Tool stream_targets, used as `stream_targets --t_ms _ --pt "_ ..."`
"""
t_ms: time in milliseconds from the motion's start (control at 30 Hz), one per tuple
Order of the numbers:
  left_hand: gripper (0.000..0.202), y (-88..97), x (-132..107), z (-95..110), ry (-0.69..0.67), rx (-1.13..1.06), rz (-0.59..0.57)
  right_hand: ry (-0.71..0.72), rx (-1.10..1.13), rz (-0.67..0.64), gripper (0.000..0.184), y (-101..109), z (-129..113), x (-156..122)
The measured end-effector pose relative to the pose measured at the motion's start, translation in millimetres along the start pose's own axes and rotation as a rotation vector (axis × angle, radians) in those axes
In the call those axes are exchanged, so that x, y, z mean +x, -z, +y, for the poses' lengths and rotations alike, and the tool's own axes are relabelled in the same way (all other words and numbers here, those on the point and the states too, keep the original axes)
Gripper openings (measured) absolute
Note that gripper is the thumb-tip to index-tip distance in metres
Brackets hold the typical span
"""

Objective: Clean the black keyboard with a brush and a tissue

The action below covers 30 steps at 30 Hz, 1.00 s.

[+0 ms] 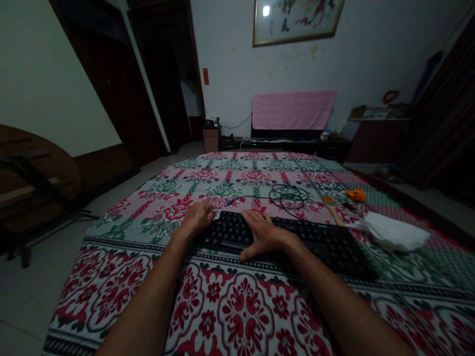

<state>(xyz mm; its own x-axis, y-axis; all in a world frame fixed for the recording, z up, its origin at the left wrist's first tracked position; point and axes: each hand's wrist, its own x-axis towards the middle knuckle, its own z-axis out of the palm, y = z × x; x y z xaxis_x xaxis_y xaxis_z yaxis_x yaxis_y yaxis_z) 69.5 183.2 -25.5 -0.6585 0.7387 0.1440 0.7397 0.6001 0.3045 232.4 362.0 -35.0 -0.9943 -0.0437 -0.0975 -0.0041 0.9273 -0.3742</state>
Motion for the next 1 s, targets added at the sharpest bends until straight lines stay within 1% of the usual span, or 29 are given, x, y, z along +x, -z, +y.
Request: stream_targets --t_ms 100,167,267,300,367,467,533,633,700,767,800,867,933,1000 --pt "0.028 0.7 1.2 6.9 -0.026 0.1 -0.053 0.006 -0.007 0.011 0.127 -1.8 1.2 0.7" --pt "0.028 4.4 1.1 3.6 -0.038 0.062 -0.114 -0.001 -0.008 0.004 0.127 -2.0 1.1 0.8" --pt "0.027 8.6 1.0 -7.8 -0.036 -0.054 -0.191 -0.012 -0.004 -0.013 0.128 -1.5 0.9 1.1" --pt "0.027 8.5 1.2 -10.6 -0.028 -0.083 -0.192 -0.011 -0.001 -0.014 0.128 -1.5 1.1 1.3" --pt "0.028 6.0 1.9 -11.2 -0.015 -0.097 -0.142 -0.006 0.004 -0.008 0.128 -2.0 2.2 2.1" --pt "0.031 -0.4 2.6 0.1 -0.042 -0.005 -0.042 0.001 -0.002 0.005 0.128 -3.4 3.8 2.8" --pt "0.033 -2.1 1.7 10.0 -0.055 0.087 -0.022 0.002 -0.008 0.009 0.127 -3.7 4.0 2.6" --pt "0.035 3.3 -1.1 15.5 -0.063 0.107 -0.1 0.0 -0.015 0.001 0.127 -3.0 3.4 1.6" --pt "0.034 9.4 -2.9 11.2 -0.072 0.033 -0.18 -0.003 -0.017 -0.008 0.127 -2.2 3.1 1.2" --pt "0.031 13.4 -3.6 4.6 -0.08 -0.061 -0.219 -0.003 -0.014 -0.013 0.128 -1.5 3.1 1.1" --pt "0.031 13.8 -3.4 2.2 -0.077 -0.088 -0.211 -0.003 -0.013 -0.012 0.128 -1.3 3.0 1.1" --pt "0.031 11.1 -2.2 1.5 -0.061 -0.077 -0.141 -0.006 -0.012 -0.012 0.128 -0.8 2.5 1.2" --pt "0.032 5.5 -1.2 6.7 -0.045 0.004 -0.056 -0.007 -0.012 -0.01 0.128 -0.7 2.1 1.1" --pt "0.032 0.2 -1.0 14.6 -0.03 0.091 -0.024 -0.003 -0.013 -0.006 0.127 -1.1 2.1 1.0"
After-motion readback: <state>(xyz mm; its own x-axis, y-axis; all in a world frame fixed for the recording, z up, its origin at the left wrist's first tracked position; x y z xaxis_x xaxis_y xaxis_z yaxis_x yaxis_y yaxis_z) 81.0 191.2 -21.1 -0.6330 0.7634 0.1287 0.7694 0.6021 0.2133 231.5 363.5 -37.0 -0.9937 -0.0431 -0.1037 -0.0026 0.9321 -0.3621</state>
